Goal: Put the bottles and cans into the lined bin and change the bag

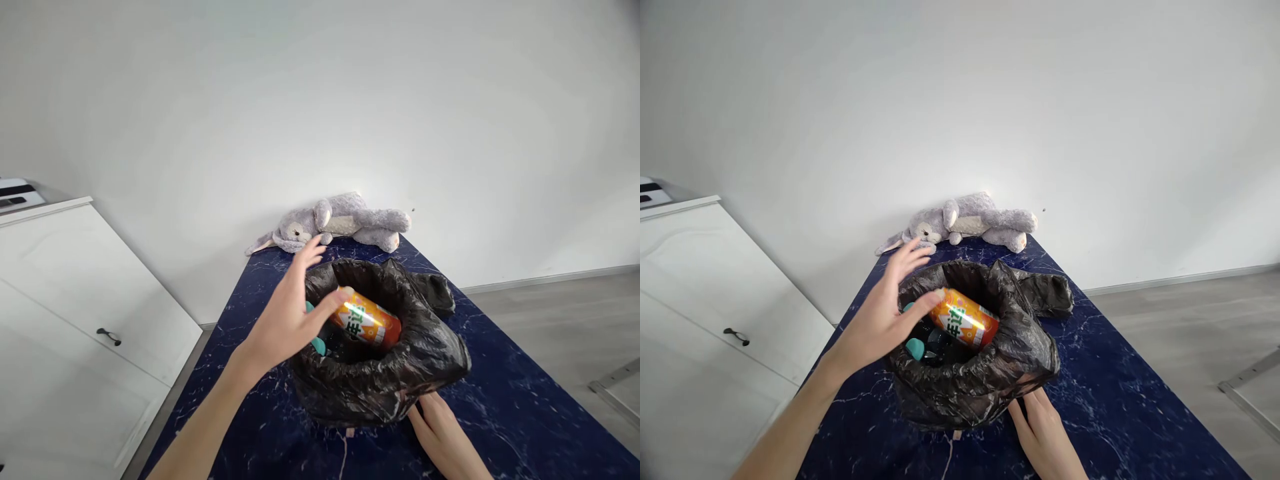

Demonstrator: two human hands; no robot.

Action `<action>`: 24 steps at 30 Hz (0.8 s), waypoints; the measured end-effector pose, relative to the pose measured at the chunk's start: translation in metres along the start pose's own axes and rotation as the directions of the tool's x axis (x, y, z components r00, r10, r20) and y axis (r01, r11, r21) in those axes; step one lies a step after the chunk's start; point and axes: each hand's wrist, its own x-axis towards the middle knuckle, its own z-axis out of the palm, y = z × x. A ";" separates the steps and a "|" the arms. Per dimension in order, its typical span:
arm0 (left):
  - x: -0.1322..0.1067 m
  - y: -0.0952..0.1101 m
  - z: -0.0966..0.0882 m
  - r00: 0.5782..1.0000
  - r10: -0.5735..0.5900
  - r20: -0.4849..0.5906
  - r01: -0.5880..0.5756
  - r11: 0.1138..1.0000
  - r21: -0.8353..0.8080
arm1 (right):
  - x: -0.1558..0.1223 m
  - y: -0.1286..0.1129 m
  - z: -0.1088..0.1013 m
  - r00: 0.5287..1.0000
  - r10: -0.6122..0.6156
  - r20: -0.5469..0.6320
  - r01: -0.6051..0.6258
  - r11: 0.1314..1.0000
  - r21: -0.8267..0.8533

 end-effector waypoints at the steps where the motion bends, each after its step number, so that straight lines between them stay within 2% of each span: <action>1: 0.001 -0.005 -0.002 0.998 -0.005 -0.059 0.005 1.000 0.002 | 0.000 0.000 -0.001 1.000 -0.001 -0.002 0.001 1.000 0.001; 4: 0.000 -0.035 -0.010 0.963 -0.023 -0.269 0.017 1.000 -0.026 | 0.000 -0.003 -0.003 1.000 0.016 0.000 -0.016 1.000 -0.006; 7: -0.005 -0.088 -0.012 0.894 -0.132 -0.428 0.092 0.989 -0.114 | 0.000 -0.007 -0.006 0.998 0.051 0.021 -0.051 0.999 -0.002; 9: -0.013 -0.131 -0.008 0.863 -0.265 -0.430 0.217 0.963 -0.156 | 0.001 -0.008 -0.007 0.999 0.051 0.017 -0.051 0.999 0.012; 11: -0.025 -0.171 0.000 0.831 -0.401 -0.386 0.389 0.914 -0.112 | 0.002 -0.009 -0.007 0.999 0.032 -0.015 -0.031 0.999 0.032; 13: -0.039 -0.201 0.011 0.824 -0.449 -0.346 0.453 0.888 -0.076 | 0.003 -0.009 -0.007 0.998 0.011 -0.065 -0.007 0.998 0.062; 15: -0.053 -0.219 0.022 0.841 -0.460 -0.284 0.466 0.883 -0.048 | 0.005 -0.011 -0.007 0.991 0.020 -0.132 -0.006 0.994 0.107; 19: -0.075 -0.231 0.036 0.873 -0.434 -0.222 0.446 0.895 0.005 | 0.009 -0.013 -0.004 0.960 0.161 -0.229 -0.108 0.968 0.226; 22: -0.083 -0.237 0.039 0.884 -0.422 -0.203 0.437 0.899 0.034 | 0.020 -0.004 -0.006 0.965 0.198 -0.172 -0.140 0.944 0.299; 24: -0.086 -0.241 0.040 0.895 -0.410 -0.175 0.423 0.905 0.045 | 0.034 0.005 -0.015 0.972 0.194 -0.129 -0.140 0.930 0.340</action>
